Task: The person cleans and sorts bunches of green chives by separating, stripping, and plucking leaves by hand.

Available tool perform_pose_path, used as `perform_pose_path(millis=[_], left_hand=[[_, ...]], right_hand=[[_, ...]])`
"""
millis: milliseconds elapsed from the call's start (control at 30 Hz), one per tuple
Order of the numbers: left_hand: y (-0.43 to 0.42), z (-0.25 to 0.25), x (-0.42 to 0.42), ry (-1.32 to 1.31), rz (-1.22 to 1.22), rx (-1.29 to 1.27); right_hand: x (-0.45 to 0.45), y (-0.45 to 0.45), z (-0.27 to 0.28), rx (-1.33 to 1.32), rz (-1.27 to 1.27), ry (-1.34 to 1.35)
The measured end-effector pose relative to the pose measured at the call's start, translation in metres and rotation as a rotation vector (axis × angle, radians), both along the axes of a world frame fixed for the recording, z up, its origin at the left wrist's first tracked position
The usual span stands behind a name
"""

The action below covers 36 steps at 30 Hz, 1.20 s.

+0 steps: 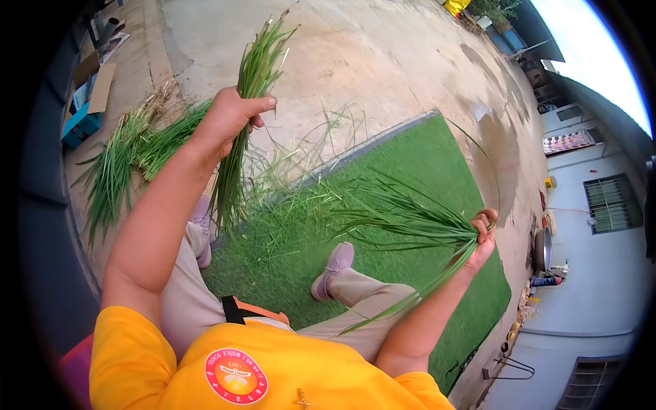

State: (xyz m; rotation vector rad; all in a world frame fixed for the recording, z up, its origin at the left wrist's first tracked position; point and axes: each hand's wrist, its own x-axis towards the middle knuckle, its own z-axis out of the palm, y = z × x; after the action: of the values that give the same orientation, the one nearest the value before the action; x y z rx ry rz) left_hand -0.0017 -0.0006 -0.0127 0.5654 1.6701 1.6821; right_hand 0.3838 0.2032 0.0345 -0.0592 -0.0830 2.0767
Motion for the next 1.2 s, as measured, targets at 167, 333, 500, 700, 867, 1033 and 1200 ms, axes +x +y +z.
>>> perform_pose_path(millis=[167, 333, 500, 700, 867, 1033, 1200], left_hand=[[0.0, 0.009, 0.01, -0.013, -0.01, 0.078], [0.002, 0.012, 0.03, -0.065, -0.114, 0.123], [0.006, 0.008, 0.036, -0.057, -0.164, 0.103], [0.003, 0.008, 0.033, -0.041, -0.15, 0.096], [0.002, 0.01, 0.034, -0.006, -0.167, 0.056], [0.005, 0.007, 0.035, -0.035, -0.205, 0.022], [0.01, -0.001, 0.054, -0.112, -0.398, -0.026]], right_hand=[[0.004, -0.002, 0.001, 0.132, 0.017, 0.09], [-0.005, -0.005, 0.002, -0.014, -0.083, 0.03], [-0.009, -0.003, 0.003, 0.081, 0.044, 0.129], [-0.016, -0.011, 0.004, 0.103, 0.066, 0.133], [-0.019, -0.015, 0.008, 0.134, 0.065, 0.079], [-0.019, -0.015, 0.008, 0.132, 0.11, 0.101], [-0.022, -0.016, 0.009, 0.12, 0.1, 0.109]])
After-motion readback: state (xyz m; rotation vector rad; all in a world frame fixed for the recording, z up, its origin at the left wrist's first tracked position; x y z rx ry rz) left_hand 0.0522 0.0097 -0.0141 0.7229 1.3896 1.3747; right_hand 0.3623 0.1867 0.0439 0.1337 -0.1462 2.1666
